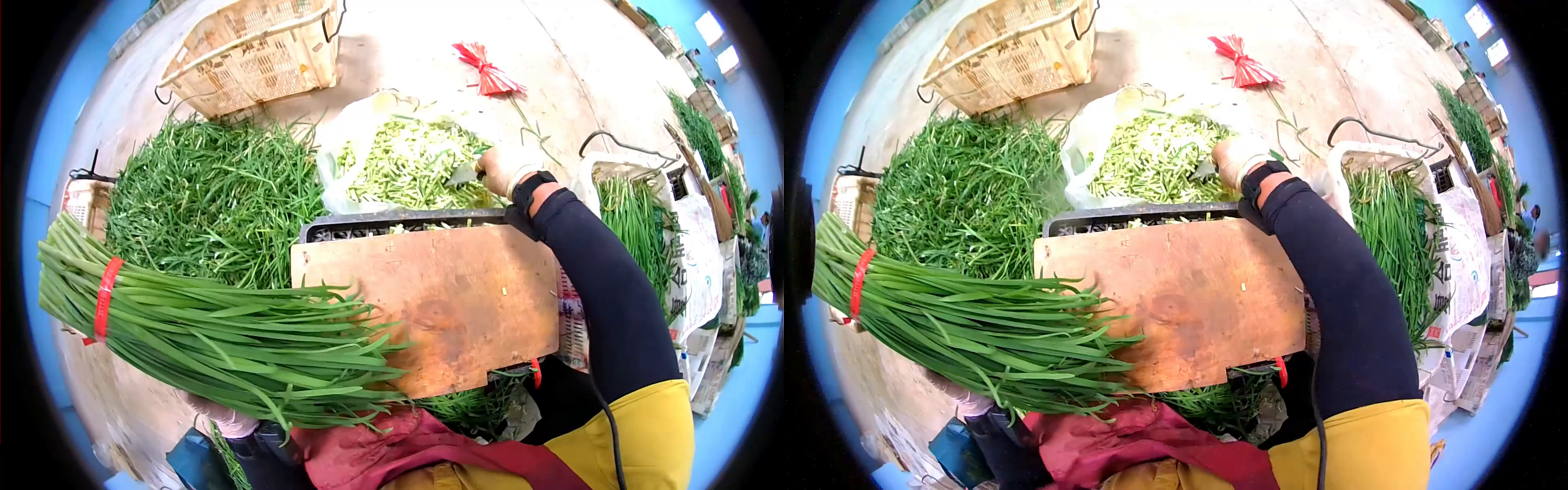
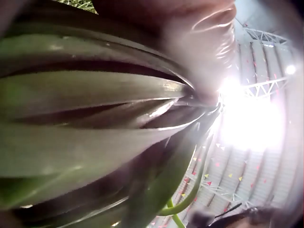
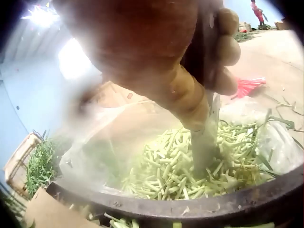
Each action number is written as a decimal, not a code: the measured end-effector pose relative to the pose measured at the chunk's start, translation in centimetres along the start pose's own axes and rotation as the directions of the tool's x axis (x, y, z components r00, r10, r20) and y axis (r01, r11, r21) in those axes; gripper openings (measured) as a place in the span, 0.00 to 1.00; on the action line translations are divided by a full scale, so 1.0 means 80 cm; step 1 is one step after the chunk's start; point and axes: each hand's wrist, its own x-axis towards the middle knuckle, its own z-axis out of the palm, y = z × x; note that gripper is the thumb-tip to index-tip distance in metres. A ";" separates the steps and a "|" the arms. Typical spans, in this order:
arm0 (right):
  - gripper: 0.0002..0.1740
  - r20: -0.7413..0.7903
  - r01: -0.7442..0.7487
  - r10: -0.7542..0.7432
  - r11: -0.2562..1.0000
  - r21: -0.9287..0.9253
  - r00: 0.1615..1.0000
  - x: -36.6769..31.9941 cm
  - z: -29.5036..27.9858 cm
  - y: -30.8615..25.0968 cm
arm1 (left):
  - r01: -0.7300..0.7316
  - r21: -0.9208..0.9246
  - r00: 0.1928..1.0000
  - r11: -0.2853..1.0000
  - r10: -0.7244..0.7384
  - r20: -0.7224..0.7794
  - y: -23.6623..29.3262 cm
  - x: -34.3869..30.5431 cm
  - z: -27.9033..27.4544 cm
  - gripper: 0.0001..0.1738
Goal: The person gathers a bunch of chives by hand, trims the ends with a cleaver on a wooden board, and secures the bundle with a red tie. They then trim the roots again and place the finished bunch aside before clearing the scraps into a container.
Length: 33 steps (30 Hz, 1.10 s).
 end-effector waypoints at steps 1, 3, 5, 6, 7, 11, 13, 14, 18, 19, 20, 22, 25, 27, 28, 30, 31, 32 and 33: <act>0.13 -0.025 0.004 -0.004 1.000 -0.011 1.000 -0.004 -0.004 -0.004 | -0.043 0.047 0.972 0.998 0.053 -0.228 -0.002 0.006 0.025 0.40; 0.13 -0.110 0.068 -0.057 0.992 0.103 0.992 -0.018 0.016 -0.003 | -0.134 0.195 0.860 0.972 0.212 -0.464 -0.005 0.016 0.053 0.40; 0.14 -0.157 0.125 -0.099 0.979 0.163 0.983 -0.014 0.045 0.000 | -0.140 0.194 0.893 0.971 0.208 -0.398 -0.005 0.013 0.049 0.40; 0.13 -0.141 0.110 -0.089 0.983 0.150 0.986 0.002 0.068 0.000 | -0.131 0.186 0.912 0.974 0.192 -0.364 -0.005 0.012 0.045 0.40; 0.13 -0.162 0.070 -0.041 0.981 0.178 0.986 0.005 0.068 -0.011 | -0.131 0.180 0.921 0.975 0.187 -0.342 -0.004 0.009 0.042 0.40; 0.14 -0.211 -0.032 0.101 0.950 0.310 0.972 0.056 0.074 -0.058 | -0.128 0.159 0.944 0.979 0.170 -0.284 -0.005 0.002 0.028 0.40; 0.17 -0.217 -0.016 0.126 0.895 0.445 0.968 0.069 0.072 -0.068 | -0.124 0.153 0.951 0.980 0.161 -0.263 -0.002 -0.007 0.016 0.40; 0.19 -0.200 0.008 0.108 0.863 0.506 0.974 0.067 0.065 -0.071 | -0.122 0.143 0.953 0.982 0.157 -0.261 -0.003 -0.007 0.014 0.40; 0.17 -0.098 0.057 -0.023 0.929 0.366 0.995 0.043 0.053 -0.036 | -0.122 0.144 0.951 0.982 0.157 -0.268 -0.003 -0.012 0.002 0.40; 0.16 -0.068 0.052 -0.034 0.958 0.282 0.997 0.043 0.068 -0.012 | -0.122 0.145 0.950 0.982 0.158 -0.270 -0.004 -0.011 0.002 0.40; 0.16 -0.036 0.048 -0.042 0.979 0.197 0.998 0.042 0.086 0.013 | -0.117 0.137 0.952 0.984 0.151 -0.268 -0.004 -0.011 0.002 0.40; 0.17 -0.024 0.021 -0.018 0.989 0.146 1.000 0.037 0.108 0.053 | -0.120 0.138 0.953 0.983 0.153 -0.263 -0.002 -0.013 0.000 0.40; 0.17 0.001 -0.003 0.003 0.995 0.096 1.000 0.006 0.080 0.047 | -0.113 0.136 0.955 0.984 0.146 -0.259 -0.003 -0.015 -0.001 0.39; 0.17 0.066 -0.036 0.032 0.998 0.053 0.997 0.016 0.077 0.037 | -0.108 0.138 0.957 0.984 0.141 -0.252 -0.003 -0.016 -0.002 0.39; 0.17 0.098 -0.038 0.037 0.999 0.010 0.995 0.019 0.063 0.023 | -0.108 0.141 0.958 0.984 0.141 -0.248 -0.002 -0.016 -0.002 0.39; 0.13 0.109 0.084 -0.097 0.990 0.116 0.989 0.015 0.049 -0.001 | -0.106 0.139 0.959 0.985 0.138 -0.248 -0.002 -0.018 -0.004 0.39; 0.13 0.093 0.122 -0.137 0.981 0.149 0.986 0.013 0.053 -0.014 | -0.105 0.139 0.959 0.985 0.137 -0.247 -0.003 -0.018 -0.004 0.39; 0.13 0.071 0.160 -0.175 0.971 0.179 0.982 0.015 0.057 -0.028 | -0.101 0.136 0.961 0.986 0.132 -0.242 -0.003 -0.018 -0.004 0.39; 0.13 0.038 0.150 -0.161 0.970 0.193 0.986 0.023 0.061 -0.042 | -0.102 0.133 0.962 0.986 0.132 -0.240 -0.002 -0.019 -0.005 0.39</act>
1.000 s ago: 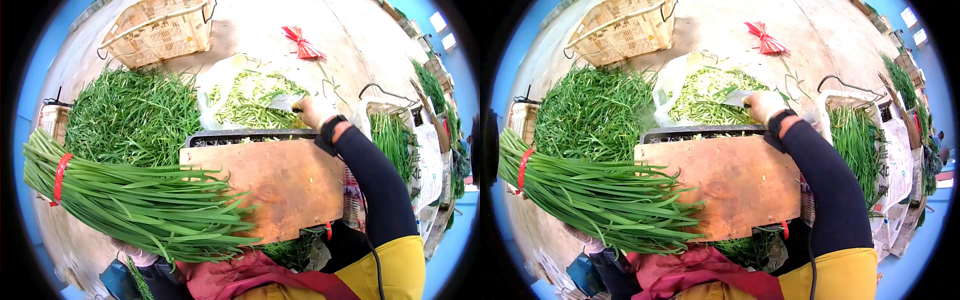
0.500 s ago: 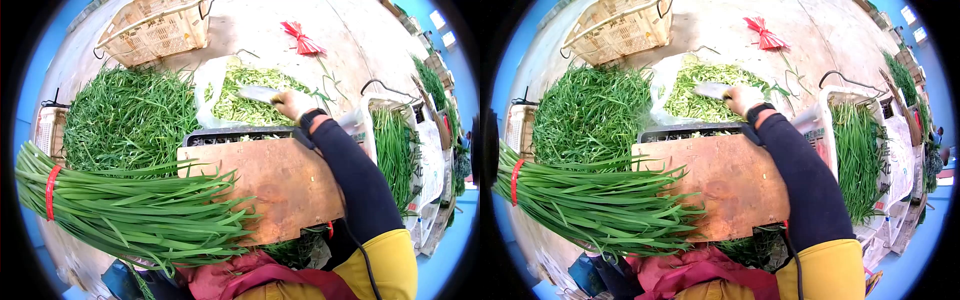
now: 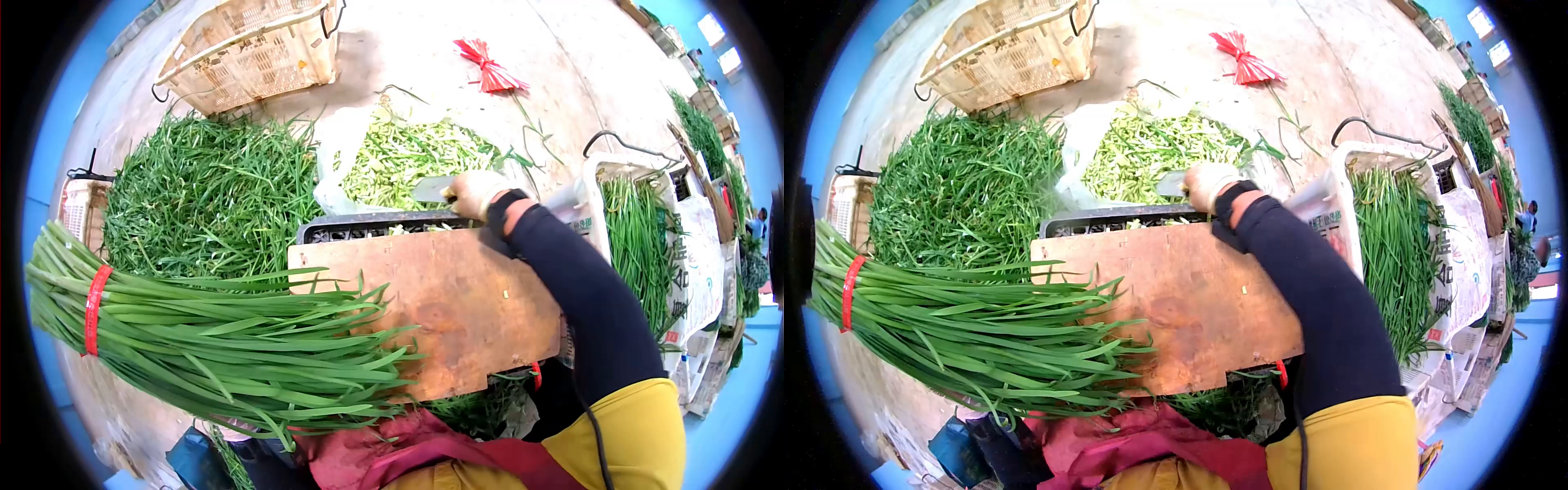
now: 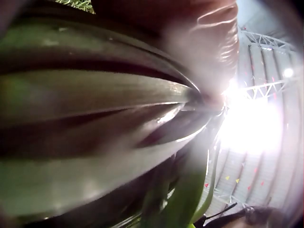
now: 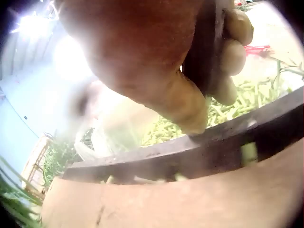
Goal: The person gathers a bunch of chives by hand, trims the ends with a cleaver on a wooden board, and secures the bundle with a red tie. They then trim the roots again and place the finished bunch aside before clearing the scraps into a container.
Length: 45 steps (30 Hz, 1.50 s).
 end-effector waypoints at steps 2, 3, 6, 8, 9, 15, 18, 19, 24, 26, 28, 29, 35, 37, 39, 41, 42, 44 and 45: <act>0.13 -0.069 -0.003 0.006 0.999 0.035 0.998 0.022 0.008 -0.030 | -0.007 0.005 1.000 1.000 0.007 0.008 0.001 -0.001 -0.003 0.39; 0.13 -0.049 -0.041 0.045 0.996 0.078 0.998 0.030 0.008 -0.045 | -0.005 0.010 1.000 1.000 0.005 0.010 0.000 -0.001 -0.004 0.39; 0.18 -0.063 -0.091 0.100 0.988 0.128 0.993 0.049 0.020 -0.068 | 0.004 0.009 1.000 1.000 -0.004 0.015 -0.003 -0.003 -0.007 0.39; 0.18 -0.043 -0.017 0.026 0.980 0.197 0.999 0.058 0.018 -0.065 | 0.003 0.011 1.000 1.000 -0.003 0.013 -0.004 -0.003 -0.009 0.39; 0.18 -0.037 0.024 -0.016 0.973 0.230 0.999 0.064 0.014 -0.066 | 0.000 0.010 1.000 1.000 0.000 0.013 -0.003 -0.003 -0.012 0.39; 0.24 -0.030 -0.038 0.050 0.944 0.329 0.998 0.038 -0.032 0.009 | -0.001 0.006 1.000 1.000 0.001 0.003 -0.003 -0.004 -0.018 0.39; 0.23 -0.043 -0.116 0.140 0.930 0.347 0.989 0.042 -0.035 0.019 | 0.003 0.008 1.000 1.000 -0.003 0.016 -0.003 -0.003 -0.018 0.39; 0.22 -0.095 -0.135 0.168 0.948 0.288 0.981 0.053 -0.024 0.022 | 0.009 0.007 1.000 1.000 -0.010 0.023 -0.006 -0.004 -0.017 0.38; 0.19 -0.195 -0.211 0.266 0.942 0.261 0.944 0.106 -0.015 0.029 | 0.010 0.020 1.000 1.000 -0.010 0.027 -0.007 -0.007 -0.025 0.38; 0.20 -0.332 -0.197 0.329 0.906 0.374 0.884 0.104 -0.020 0.027 | 0.013 0.026 1.000 1.000 -0.014 0.026 -0.009 -0.007 -0.027 0.38; 0.22 -0.336 -0.185 0.358 0.873 0.451 0.871 0.107 -0.023 0.040 | 0.011 0.027 1.000 1.000 -0.012 0.025 -0.010 -0.007 -0.029 0.38; 0.23 -0.291 -0.177 0.344 0.861 0.477 0.893 0.102 -0.026 0.051 | 0.008 0.023 1.000 1.000 -0.008 0.024 -0.009 -0.008 -0.030 0.38; 0.17 -0.080 -0.132 0.161 0.950 0.284 0.984 -0.029 -0.055 0.069 | 0.009 0.016 1.000 1.000 -0.009 0.023 -0.006 -0.011 -0.036 0.38; 0.16 0.082 -0.193 0.178 0.954 0.231 0.981 -0.055 -0.059 0.071 | 0.011 0.018 1.000 1.000 -0.012 0.021 -0.006 -0.011 -0.035 0.38; 0.17 0.040 -0.139 0.134 0.973 0.185 0.990 -0.051 -0.040 0.073 | 0.014 0.019 1.000 1.000 -0.014 0.025 -0.007 -0.011 -0.033 0.38; 0.17 -0.080 -0.194 0.202 0.976 0.097 0.976 -0.017 -0.012 0.064 | 0.009 0.017 1.000 1.000 -0.009 0.028 -0.007 -0.013 -0.033 0.38; 0.17 -0.106 -0.197 0.210 0.973 0.125 0.972 0.005 0.002 0.061 | 0.010 0.025 1.000 1.000 -0.011 0.028 -0.006 -0.014 -0.033 0.38; 0.17 -0.137 -0.194 0.217 0.967 0.163 0.966 0.046 0.011 0.052 | 0.013 0.036 1.000 0.999 -0.014 0.028 -0.008 -0.015 -0.034 0.38; 0.18 -0.121 -0.223 0.246 0.959 0.173 0.962 0.065 0.010 0.046 | 0.016 0.041 1.000 0.999 -0.017 0.025 -0.008 -0.016 -0.035 0.38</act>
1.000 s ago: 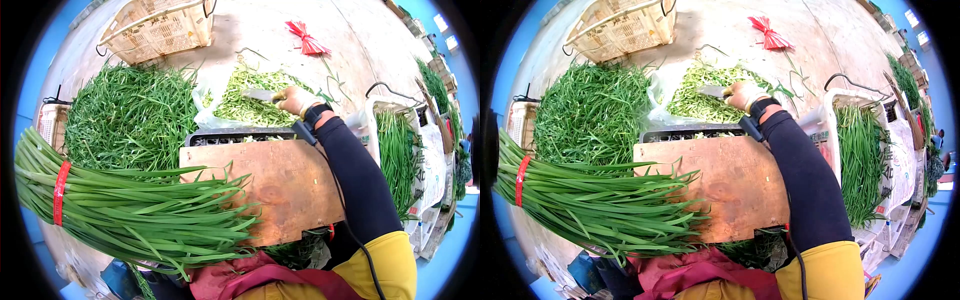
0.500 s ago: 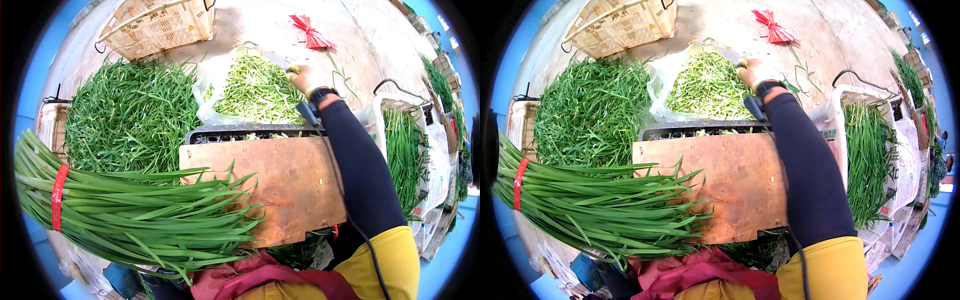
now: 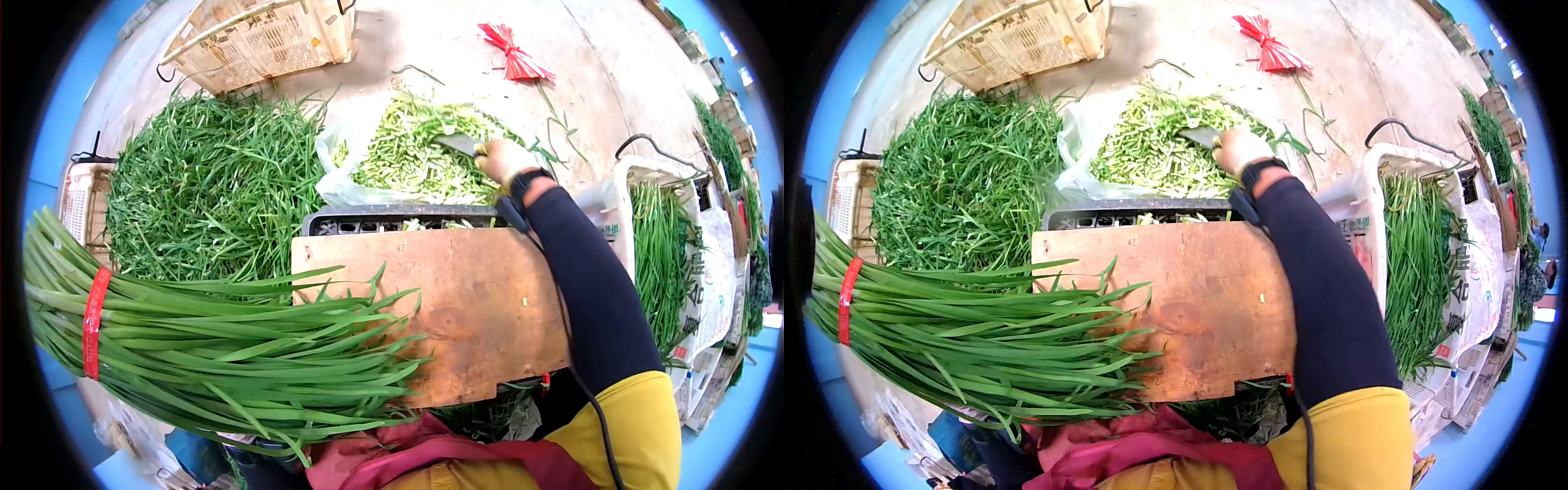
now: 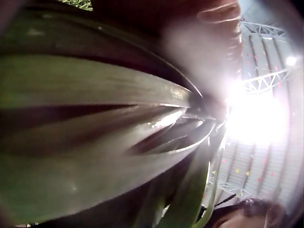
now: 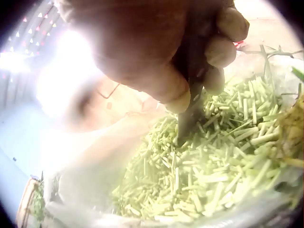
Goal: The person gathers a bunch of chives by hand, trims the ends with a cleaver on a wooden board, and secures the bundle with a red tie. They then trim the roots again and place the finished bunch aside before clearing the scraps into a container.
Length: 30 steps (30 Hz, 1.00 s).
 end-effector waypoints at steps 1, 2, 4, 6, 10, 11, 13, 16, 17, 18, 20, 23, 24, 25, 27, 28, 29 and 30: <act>0.19 -0.021 -0.012 0.011 1.000 -0.013 1.000 0.036 0.022 0.008 | 0.003 0.004 1.000 1.000 -0.003 0.000 -0.002 0.001 0.000 0.38; 0.20 -0.049 -0.022 0.020 0.999 -0.026 0.999 0.065 0.041 0.013 | 0.001 0.005 1.000 1.000 -0.001 0.003 -0.003 0.002 0.000 0.38; 0.19 -0.087 -0.050 0.055 0.997 0.058 0.995 0.076 0.035 -0.002 | -0.003 0.008 1.000 1.000 0.003 0.008 -0.004 0.004 -0.001 0.37; 0.20 -0.149 -0.043 0.063 0.990 0.131 0.987 0.082 0.033 -0.010 | -0.003 0.006 1.000 1.000 0.003 0.012 -0.005 0.005 -0.003 0.37; 0.22 -0.142 -0.075 0.095 0.987 0.140 0.985 0.064 0.004 -0.023 | -0.003 0.002 1.000 1.000 0.003 0.013 -0.005 0.006 -0.009 0.37; 0.22 -0.136 -0.076 0.092 0.990 0.117 0.986 0.058 -0.002 -0.024 | -0.001 -0.002 1.000 1.000 0.001 0.014 -0.005 0.006 -0.009 0.37; 0.22 -0.088 -0.042 0.051 0.994 0.103 0.995 0.031 -0.010 -0.020 | 0.000 -0.003 1.000 1.000 0.000 0.013 -0.005 0.004 -0.011 0.37; 0.21 -0.026 0.075 -0.071 0.974 0.212 0.997 0.011 -0.003 0.012 | 0.000 -0.007 1.000 1.000 0.000 0.024 -0.004 0.003 -0.013 0.37; 0.20 0.020 0.065 -0.071 0.975 0.212 0.997 -0.010 -0.012 0.012 | -0.002 -0.007 1.000 1.000 0.002 0.026 -0.003 0.003 -0.014 0.37; 0.20 0.064 0.054 -0.069 0.976 0.210 0.996 -0.031 -0.026 0.012 | 0.000 -0.012 1.000 1.000 0.000 0.030 -0.003 0.003 -0.015 0.37; 0.19 0.139 0.041 -0.062 0.988 0.148 0.988 -0.051 -0.041 0.030 | 0.004 -0.015 0.999 1.000 -0.003 0.053 -0.003 0.003 -0.016 0.37; 0.19 0.129 -0.040 0.028 0.995 0.090 0.991 -0.077 -0.047 0.054 | 0.006 -0.034 0.995 0.999 -0.002 0.102 -0.002 0.002 -0.018 0.37; 0.19 0.134 -0.075 0.061 0.992 0.100 0.989 -0.089 -0.052 0.049 | 0.006 -0.039 0.992 0.999 -0.001 0.125 -0.001 0.002 -0.018 0.37; 0.20 0.058 -0.044 0.039 0.995 0.093 0.998 -0.104 -0.054 0.044 | 0.008 -0.044 0.988 0.999 -0.001 0.155 0.000 0.003 -0.019 0.37; 0.22 -0.057 -0.034 0.040 0.993 0.116 0.998 -0.142 -0.057 0.029 | 0.018 -0.074 0.966 0.997 0.002 0.259 0.001 0.002 -0.020 0.37; 0.23 -0.066 -0.087 0.097 0.986 0.143 0.993 -0.164 -0.063 0.021 | 0.024 -0.101 0.946 0.995 0.010 0.323 0.004 0.004 -0.021 0.37; 0.23 -0.155 -0.003 0.040 0.974 0.228 0.987 -0.181 -0.050 0.035 | 0.020 -0.120 0.919 0.993 0.030 0.394 0.008 0.006 -0.017 0.37; 0.23 -0.240 0.086 -0.011 0.948 0.305 0.971 -0.203 -0.032 0.046 | 0.021 -0.117 0.918 0.993 0.027 0.395 0.017 0.007 -0.014 0.37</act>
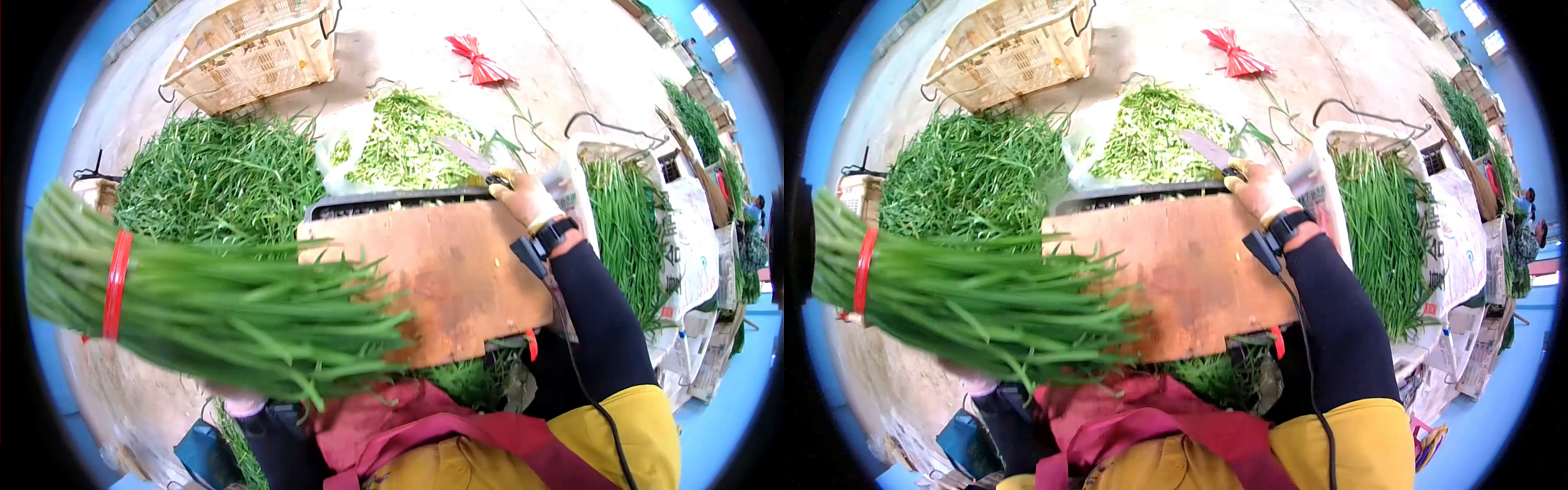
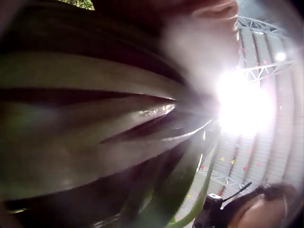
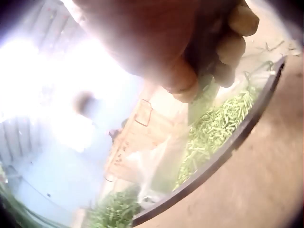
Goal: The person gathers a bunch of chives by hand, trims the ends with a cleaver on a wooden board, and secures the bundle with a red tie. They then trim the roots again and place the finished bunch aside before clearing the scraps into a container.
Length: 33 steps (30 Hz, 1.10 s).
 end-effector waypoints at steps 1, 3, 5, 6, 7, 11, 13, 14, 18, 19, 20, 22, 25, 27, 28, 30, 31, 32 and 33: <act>0.24 -0.044 0.039 -0.033 0.988 0.146 0.998 -0.042 -0.007 -0.018 | -0.009 0.216 0.986 0.976 0.044 -0.158 0.002 0.016 0.008 0.32; 0.24 0.024 -0.048 0.044 0.974 0.220 0.999 -0.121 -0.011 -0.038 | 0.033 0.835 0.954 0.549 0.231 -0.190 0.031 0.052 0.105 0.31; 0.23 0.084 -0.196 0.185 0.969 0.148 0.979 -0.206 -0.012 -0.064 | 0.061 0.200 0.963 0.978 -0.005 -0.268 0.052 0.057 0.164 0.31; 0.23 0.125 -0.314 0.306 0.948 0.056 0.944 -0.237 -0.002 -0.062 | 0.064 0.174 0.975 0.983 -0.025 -0.219 0.063 0.052 0.187 0.32; 0.23 0.079 -0.270 0.263 0.958 0.096 0.961 -0.265 0.023 -0.037 | 0.044 0.174 0.977 0.984 -0.006 -0.215 0.070 0.046 0.209 0.34; 0.25 0.169 -0.034 0.029 0.999 0.022 0.985 -0.317 0.044 0.019 | -0.008 0.177 0.996 0.984 0.024 -0.088 0.097 0.010 0.258 0.38; 0.31 -0.057 0.024 0.010 0.831 0.555 0.998 -0.327 0.014 -0.017 | -0.014 0.111 0.997 0.994 0.022 -0.072 0.105 -0.014 0.279 0.37; 0.33 -0.104 0.076 -0.025 0.847 0.526 0.994 -0.335 -0.042 -0.072 | -0.035 0.082 0.999 0.996 0.038 -0.030 0.102 -0.027 0.281 0.36; 0.47 -0.280 0.497 -0.410 0.711 0.498 0.868 -0.383 -0.136 -0.226 | -0.050 0.062 0.996 0.997 0.045 0.078 0.117 -0.083 0.317 0.37; 0.49 -0.316 0.588 -0.497 0.659 0.469 0.808 -0.396 -0.139 -0.252 | -0.070 0.094 0.993 0.993 0.060 0.103 0.128 -0.096 0.333 0.35; 0.52 -0.347 0.671 -0.576 0.599 0.437 0.740 -0.410 -0.136 -0.273 | -0.089 0.126 0.989 0.988 0.073 0.127 0.138 -0.110 0.349 0.33; 0.50 -0.214 0.294 -0.396 0.152 0.944 0.893 -0.443 -0.104 -0.290 | -0.098 0.065 0.987 0.993 0.089 0.135 0.144 -0.143 0.377 0.38; 0.44 -0.360 0.444 -0.359 0.188 0.876 0.861 -0.459 -0.109 -0.250 | -0.093 0.037 0.949 0.995 0.077 0.304 0.164 -0.178 0.393 0.45; 0.43 -0.348 0.401 -0.311 0.126 0.907 0.884 -0.471 -0.122 -0.210 | -0.009 0.079 0.858 0.997 -0.033 0.513 0.198 -0.183 0.382 0.53; 0.45 -0.273 0.305 -0.368 0.029 0.952 0.889 -0.476 -0.136 -0.193 | -0.083 0.254 0.780 0.964 -0.095 0.618 0.223 -0.176 0.372 0.55; 0.43 -0.259 0.277 -0.358 -0.002 0.961 0.897 -0.489 -0.143 -0.157 | -0.161 0.350 0.823 0.923 -0.070 0.564 0.220 -0.140 0.344 0.54; 0.37 -0.252 0.279 -0.413 0.004 0.960 0.875 -0.491 -0.143 -0.147 | -0.142 0.405 0.796 0.903 -0.138 0.589 0.224 -0.135 0.350 0.56; 0.36 -0.244 0.269 -0.438 -0.003 0.963 0.866 -0.495 -0.140 -0.141 | -0.138 0.455 0.768 0.880 -0.195 0.610 0.230 -0.128 0.359 0.59; 0.35 -0.235 0.252 -0.446 -0.021 0.967 0.864 -0.501 -0.133 -0.138 | -0.092 0.435 0.678 0.896 -0.263 0.686 0.211 -0.121 0.358 0.62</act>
